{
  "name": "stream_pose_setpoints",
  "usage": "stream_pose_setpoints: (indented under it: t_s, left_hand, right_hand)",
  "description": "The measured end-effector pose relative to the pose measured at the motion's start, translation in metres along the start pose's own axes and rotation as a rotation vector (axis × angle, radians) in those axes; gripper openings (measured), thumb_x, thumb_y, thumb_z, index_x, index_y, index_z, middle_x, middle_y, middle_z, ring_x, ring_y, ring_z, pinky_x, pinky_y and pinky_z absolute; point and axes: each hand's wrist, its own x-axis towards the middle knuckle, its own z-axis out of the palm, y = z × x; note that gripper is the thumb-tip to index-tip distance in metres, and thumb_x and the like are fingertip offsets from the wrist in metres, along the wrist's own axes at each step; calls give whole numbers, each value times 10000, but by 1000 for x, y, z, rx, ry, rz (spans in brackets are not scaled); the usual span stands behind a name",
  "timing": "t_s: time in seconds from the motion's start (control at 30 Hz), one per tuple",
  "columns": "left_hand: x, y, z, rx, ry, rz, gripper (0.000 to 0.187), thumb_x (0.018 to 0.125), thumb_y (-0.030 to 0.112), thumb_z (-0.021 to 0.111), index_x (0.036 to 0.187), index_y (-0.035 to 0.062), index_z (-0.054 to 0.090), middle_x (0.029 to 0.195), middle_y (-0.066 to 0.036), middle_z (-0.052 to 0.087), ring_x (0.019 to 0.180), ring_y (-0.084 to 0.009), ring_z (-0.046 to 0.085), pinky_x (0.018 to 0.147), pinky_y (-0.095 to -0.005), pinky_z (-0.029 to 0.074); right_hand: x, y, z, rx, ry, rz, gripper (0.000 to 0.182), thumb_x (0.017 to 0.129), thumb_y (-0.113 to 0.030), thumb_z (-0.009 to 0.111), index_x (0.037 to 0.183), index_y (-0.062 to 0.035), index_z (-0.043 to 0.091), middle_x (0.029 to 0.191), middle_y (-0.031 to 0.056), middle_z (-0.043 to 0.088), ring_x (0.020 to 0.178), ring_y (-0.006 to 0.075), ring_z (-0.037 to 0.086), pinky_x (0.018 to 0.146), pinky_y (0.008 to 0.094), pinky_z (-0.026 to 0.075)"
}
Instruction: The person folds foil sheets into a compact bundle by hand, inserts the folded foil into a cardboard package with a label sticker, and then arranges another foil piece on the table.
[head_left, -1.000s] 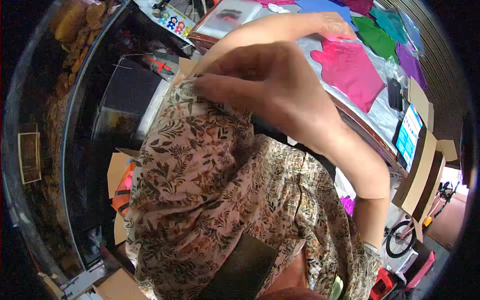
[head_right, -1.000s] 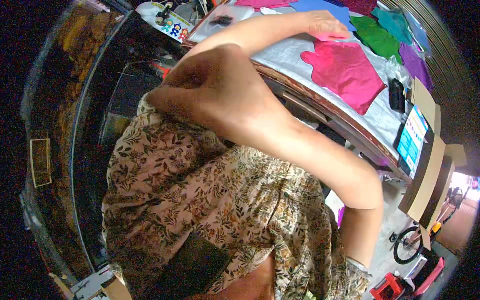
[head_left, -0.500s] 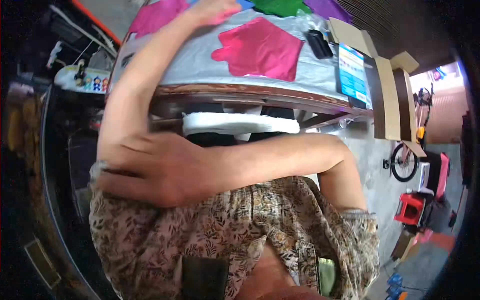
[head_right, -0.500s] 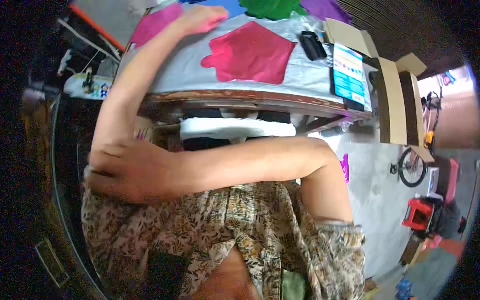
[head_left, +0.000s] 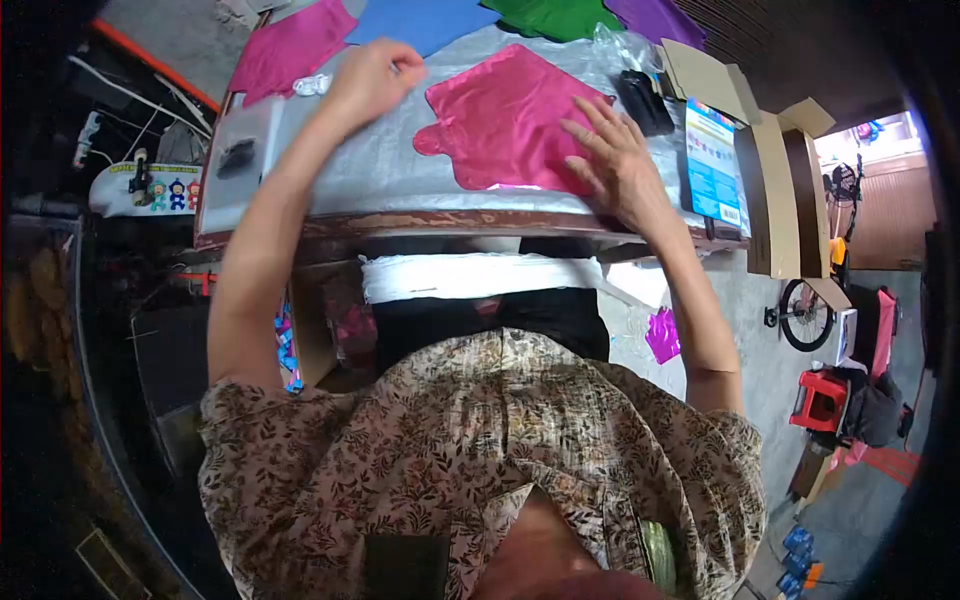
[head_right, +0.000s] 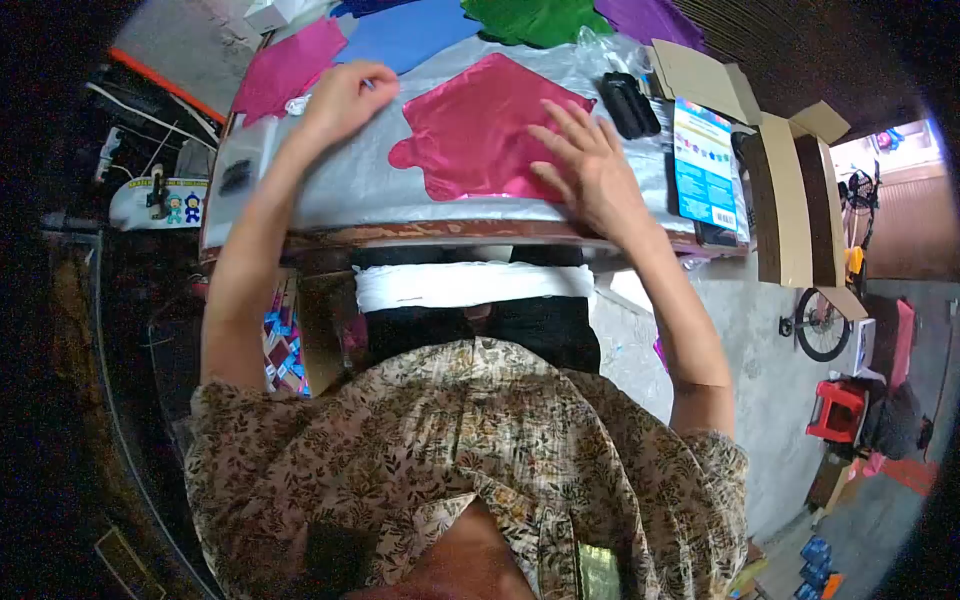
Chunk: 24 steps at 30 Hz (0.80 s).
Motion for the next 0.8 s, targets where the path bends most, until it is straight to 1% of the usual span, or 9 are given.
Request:
stream_pose_setpoints:
  t_s: [0.1,0.13,0.23,0.37,0.4,0.47,0.53,0.7,0.8]
  left_hand:
    - [-7,-18,17,89,133,-25,194,883,215,677,1004,72,728,938,-106,727,794,-203,688,711,-333,529]
    - [-5,-28,13,95,137,-32,194,883,215,677,1004,72,728,938,-106,727,794,-203,688,711,-333,529]
    - [11,-61,-10,109,436,-149,214,864,233,699,1007,80,743,978,-106,729,845,-216,698,749,-329,536]
    - [29,-66,-22,-31,334,-380,224,849,249,717,995,83,756,1016,-111,725,910,-235,697,796,-338,538]
    - [32,-63,-16,-25,340,-378,224,849,249,717,995,83,756,1016,-111,725,910,-235,697,796,-338,538]
    - [36,-52,5,21,255,-116,241,830,259,733,983,74,759,1015,-117,719,935,-266,688,819,-361,537]
    - [35,-42,20,72,264,-66,249,818,257,744,987,75,758,1003,-122,717,921,-284,684,812,-377,538]
    - [32,-42,45,170,260,30,235,776,237,775,953,82,763,946,-130,707,867,-313,669,775,-409,535]
    - [32,-44,52,71,274,31,185,780,206,766,915,80,765,907,-126,705,816,-301,670,737,-399,533]
  right_hand:
    - [-4,20,23,-93,-185,115,465,923,-280,652,1355,-122,579,1455,171,486,1354,364,445,1131,513,320]
    - [0,17,26,-88,-184,107,465,923,-280,652,1355,-122,579,1455,171,486,1354,364,445,1131,513,320]
    - [9,-8,33,-70,-184,190,479,945,-349,614,1361,-115,573,1453,172,488,1342,368,456,1109,513,344]
    - [25,-24,42,-77,-214,218,506,937,-380,618,1361,-107,572,1456,173,483,1343,364,451,1087,510,363]
    - [29,-28,42,-77,-207,213,506,937,-380,618,1361,-107,572,1456,173,483,1343,364,451,1087,510,363]
    - [37,-33,34,-64,-297,255,513,932,-388,623,1355,-100,577,1457,175,483,1346,363,447,1079,505,370]
    - [51,-27,27,-80,-339,273,516,930,-392,626,1352,-97,579,1457,175,482,1348,363,445,1075,502,373]
    - [84,-12,35,-81,-224,108,562,935,-411,616,1405,-117,525,1485,166,451,1373,359,420,1113,545,318]
    - [97,-2,60,-40,-228,57,590,938,-420,611,1435,-126,488,1508,159,424,1393,357,396,1133,572,277]
